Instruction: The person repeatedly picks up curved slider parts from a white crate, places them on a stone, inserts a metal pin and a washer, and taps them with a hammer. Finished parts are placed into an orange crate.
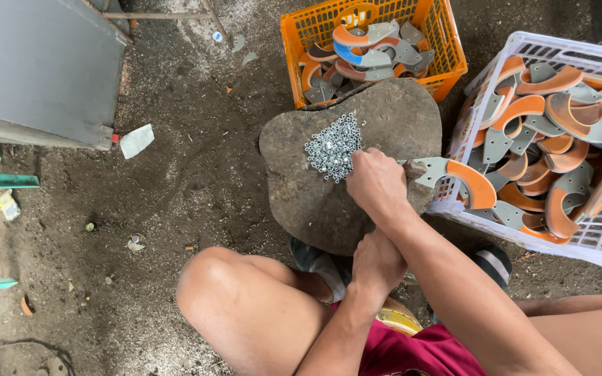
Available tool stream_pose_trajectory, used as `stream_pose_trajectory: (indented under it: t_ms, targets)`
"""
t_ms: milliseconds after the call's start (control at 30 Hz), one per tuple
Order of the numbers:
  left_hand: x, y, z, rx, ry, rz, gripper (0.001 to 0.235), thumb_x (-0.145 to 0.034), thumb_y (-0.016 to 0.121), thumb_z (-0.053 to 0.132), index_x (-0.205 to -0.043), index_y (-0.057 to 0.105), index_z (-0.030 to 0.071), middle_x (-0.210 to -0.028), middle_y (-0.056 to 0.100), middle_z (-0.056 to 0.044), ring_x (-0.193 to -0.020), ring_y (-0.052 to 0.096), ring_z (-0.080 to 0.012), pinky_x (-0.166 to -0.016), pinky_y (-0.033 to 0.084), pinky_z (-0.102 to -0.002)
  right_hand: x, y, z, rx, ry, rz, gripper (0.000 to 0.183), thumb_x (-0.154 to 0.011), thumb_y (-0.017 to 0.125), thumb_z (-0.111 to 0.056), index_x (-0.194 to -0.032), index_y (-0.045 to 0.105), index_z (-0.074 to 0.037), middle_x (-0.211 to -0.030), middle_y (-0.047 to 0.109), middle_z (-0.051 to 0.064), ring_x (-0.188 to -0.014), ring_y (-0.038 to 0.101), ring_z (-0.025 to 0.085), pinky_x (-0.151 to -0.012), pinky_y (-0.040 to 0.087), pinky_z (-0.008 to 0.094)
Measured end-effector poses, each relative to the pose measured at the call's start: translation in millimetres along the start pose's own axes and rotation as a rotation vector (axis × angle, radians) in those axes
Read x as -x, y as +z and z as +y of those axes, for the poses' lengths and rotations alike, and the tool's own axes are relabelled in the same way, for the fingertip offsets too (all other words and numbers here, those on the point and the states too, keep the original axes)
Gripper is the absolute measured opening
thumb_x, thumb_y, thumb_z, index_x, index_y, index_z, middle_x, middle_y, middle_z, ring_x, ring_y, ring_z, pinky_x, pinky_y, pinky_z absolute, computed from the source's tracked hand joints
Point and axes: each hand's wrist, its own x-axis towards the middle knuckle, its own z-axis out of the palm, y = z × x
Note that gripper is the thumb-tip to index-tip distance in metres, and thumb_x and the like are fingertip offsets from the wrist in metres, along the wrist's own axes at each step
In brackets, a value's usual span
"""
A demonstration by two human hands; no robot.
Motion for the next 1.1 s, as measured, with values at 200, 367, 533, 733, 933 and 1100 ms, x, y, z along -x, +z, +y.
stream_pose_trajectory:
  t_ms: [200, 367, 533, 733, 933, 1100]
  targets:
    - [2.2, 1.0, 10.1, -0.053, -0.075, 0.083, 0.037, -0.107, 0.047, 0.033, -0.122, 0.043, -0.001, -0.081, 0.068, -0.034, -0.077, 0.066, -0.0560, -0.071, 0.051, -0.065, 40.1, -73.9, 48.2, -0.260, 0.032, 0.188, 0.014, -0.079, 0.078, -0.014, -0.090, 0.076, -0.006, -0.086, 0.075, 0.012, -0.078, 0.074, 0.029, -0.072, 0.057, 0.038]
    - [-0.6, -7.3, 20.1, -0.020, -0.040, 0.092, 0.041, -0.106, 0.044, 0.036, -0.120, 0.043, -0.003, -0.078, 0.067, -0.034, -0.075, 0.066, -0.0559, -0.067, 0.052, -0.065, 33.0, -102.7, 110.3, -0.236, 0.394, -0.085, 0.020, -0.082, 0.078, -0.017, -0.100, 0.078, -0.007, -0.086, 0.078, 0.013, -0.069, 0.076, 0.029, -0.069, 0.058, 0.039]
    - [0.4, -6.8, 20.7, -0.036, -0.040, 0.107, 0.039, -0.106, 0.045, 0.035, -0.118, 0.043, -0.002, -0.077, 0.068, -0.034, -0.075, 0.066, -0.0552, -0.066, 0.051, -0.065, 28.5, -67.9, 138.3, -0.070, -0.020, -0.010, 0.017, -0.083, 0.079, -0.015, -0.097, 0.080, -0.006, -0.087, 0.073, 0.016, -0.082, 0.070, 0.035, -0.075, 0.056, 0.044]
    - [0.5, -3.3, 17.0, -0.038, -0.023, 0.117, 0.038, -0.107, 0.045, 0.035, -0.116, 0.043, -0.001, -0.078, 0.068, -0.033, -0.074, 0.066, -0.0551, -0.066, 0.051, -0.065, 36.2, -47.6, 152.0, -0.107, -0.149, 0.161, 0.014, -0.086, 0.079, -0.016, -0.097, 0.079, -0.008, -0.089, 0.069, 0.014, -0.085, 0.068, 0.036, -0.077, 0.055, 0.045]
    - [0.0, -2.7, 15.0, -0.034, -0.019, 0.111, 0.036, -0.107, 0.045, 0.035, -0.115, 0.043, 0.000, -0.077, 0.068, -0.033, -0.075, 0.066, -0.0552, -0.066, 0.050, -0.066, 37.0, -47.3, 149.2, -0.140, -0.125, 0.153, 0.014, -0.087, 0.079, -0.017, -0.099, 0.080, -0.009, -0.089, 0.068, 0.013, -0.083, 0.068, 0.035, -0.075, 0.055, 0.044]
    - [-0.2, -3.3, 14.9, -0.041, -0.006, 0.116, 0.035, -0.107, 0.046, 0.034, -0.115, 0.043, 0.000, -0.078, 0.068, -0.032, -0.074, 0.066, -0.0552, -0.066, 0.050, -0.066, 36.9, -48.3, 146.6, -0.134, -0.129, 0.163, 0.015, -0.086, 0.078, -0.015, -0.100, 0.080, -0.010, -0.089, 0.067, 0.013, -0.084, 0.068, 0.035, -0.075, 0.054, 0.044]
